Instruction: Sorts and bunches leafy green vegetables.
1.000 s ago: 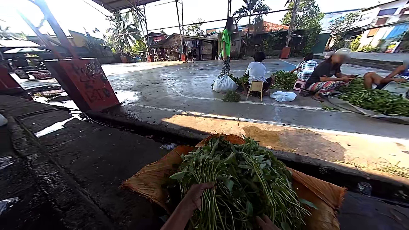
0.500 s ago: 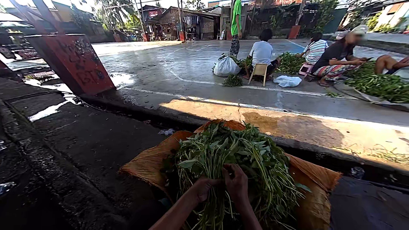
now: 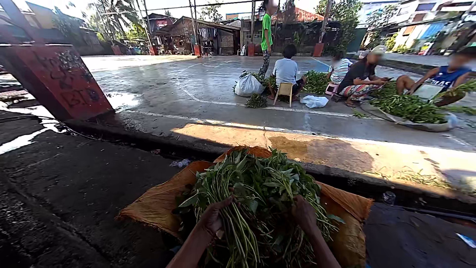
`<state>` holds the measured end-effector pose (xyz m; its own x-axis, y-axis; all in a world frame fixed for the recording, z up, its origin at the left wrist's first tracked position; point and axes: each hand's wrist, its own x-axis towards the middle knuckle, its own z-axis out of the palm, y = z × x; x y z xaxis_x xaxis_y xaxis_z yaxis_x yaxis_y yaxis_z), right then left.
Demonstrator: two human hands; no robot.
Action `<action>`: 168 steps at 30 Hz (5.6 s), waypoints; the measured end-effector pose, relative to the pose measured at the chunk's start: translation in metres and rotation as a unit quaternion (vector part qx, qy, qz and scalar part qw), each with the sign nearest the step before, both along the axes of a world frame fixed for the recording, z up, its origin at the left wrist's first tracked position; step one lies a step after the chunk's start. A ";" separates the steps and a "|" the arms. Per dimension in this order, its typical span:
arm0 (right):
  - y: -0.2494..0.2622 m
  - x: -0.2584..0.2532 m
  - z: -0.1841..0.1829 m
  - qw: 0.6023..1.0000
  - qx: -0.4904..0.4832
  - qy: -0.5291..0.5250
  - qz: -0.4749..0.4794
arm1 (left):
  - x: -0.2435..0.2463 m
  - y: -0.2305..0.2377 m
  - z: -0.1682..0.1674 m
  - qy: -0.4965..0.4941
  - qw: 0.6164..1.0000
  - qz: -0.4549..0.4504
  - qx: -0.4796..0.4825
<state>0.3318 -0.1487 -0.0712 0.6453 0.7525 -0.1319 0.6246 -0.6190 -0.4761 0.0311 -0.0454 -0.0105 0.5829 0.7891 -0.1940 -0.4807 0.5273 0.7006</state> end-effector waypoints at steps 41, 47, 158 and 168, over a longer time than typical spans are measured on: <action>0.013 -0.011 0.000 0.914 0.240 0.319 0.076 | 0.001 -0.005 -0.008 0.378 0.921 0.009 0.088; -0.003 -0.093 0.015 0.926 0.231 0.280 0.108 | 0.010 -0.013 -0.011 0.346 0.934 0.032 0.081; -0.088 -0.154 -0.025 0.970 -0.042 0.141 0.192 | 0.021 -0.017 -0.010 0.250 0.963 0.037 0.090; -0.059 -0.165 0.015 0.955 0.132 0.138 0.226 | 0.017 -0.017 -0.002 0.219 0.970 0.069 0.078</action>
